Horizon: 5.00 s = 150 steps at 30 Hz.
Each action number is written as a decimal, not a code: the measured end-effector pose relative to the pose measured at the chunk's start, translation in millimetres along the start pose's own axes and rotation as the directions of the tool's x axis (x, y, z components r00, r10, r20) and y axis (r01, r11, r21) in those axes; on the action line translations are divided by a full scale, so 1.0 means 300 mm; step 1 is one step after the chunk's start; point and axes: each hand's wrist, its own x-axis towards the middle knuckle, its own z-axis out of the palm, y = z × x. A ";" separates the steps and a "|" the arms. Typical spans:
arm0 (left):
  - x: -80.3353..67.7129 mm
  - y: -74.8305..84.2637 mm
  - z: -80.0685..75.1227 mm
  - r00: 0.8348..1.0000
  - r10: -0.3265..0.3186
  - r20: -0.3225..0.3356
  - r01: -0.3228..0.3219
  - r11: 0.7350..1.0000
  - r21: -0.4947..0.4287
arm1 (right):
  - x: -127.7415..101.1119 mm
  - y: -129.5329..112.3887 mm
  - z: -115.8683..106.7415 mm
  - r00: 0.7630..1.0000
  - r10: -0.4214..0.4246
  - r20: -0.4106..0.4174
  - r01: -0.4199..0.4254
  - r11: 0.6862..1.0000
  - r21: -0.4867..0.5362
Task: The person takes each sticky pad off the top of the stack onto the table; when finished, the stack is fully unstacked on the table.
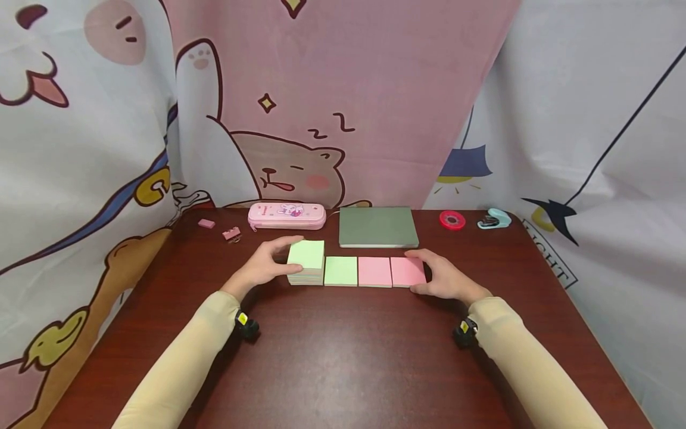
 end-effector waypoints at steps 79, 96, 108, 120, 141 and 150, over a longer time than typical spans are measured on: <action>-0.017 -0.003 0.008 0.999 -0.033 0.034 0.033 0.999 0.010 | 0.099 -0.157 -0.022 0.986 -0.128 -0.106 0.128 0.992 -0.007; -0.018 -0.009 0.008 0.999 -0.016 0.033 0.016 1.000 0.003 | -0.121 0.076 -0.126 0.996 0.072 -0.051 -0.073 0.997 -0.024; -0.013 -0.010 0.009 0.999 -0.030 0.043 0.030 1.000 0.006 | -0.150 0.121 -0.115 0.990 0.135 -0.032 -0.137 0.989 -0.051; -0.014 -0.008 0.006 0.998 -0.048 0.046 0.048 0.999 -0.004 | -0.144 0.124 -0.114 0.990 0.139 -0.020 -0.140 0.989 -0.055; -0.014 -0.011 0.020 0.999 -0.031 0.021 0.032 0.999 -0.037 | 0.030 -0.115 -0.057 0.969 -0.038 -0.243 0.020 0.997 -0.078; -0.019 -0.017 0.021 0.999 -0.048 0.017 0.049 0.998 -0.039 | 0.181 -0.343 0.103 0.969 -0.165 -0.186 0.168 0.986 -0.003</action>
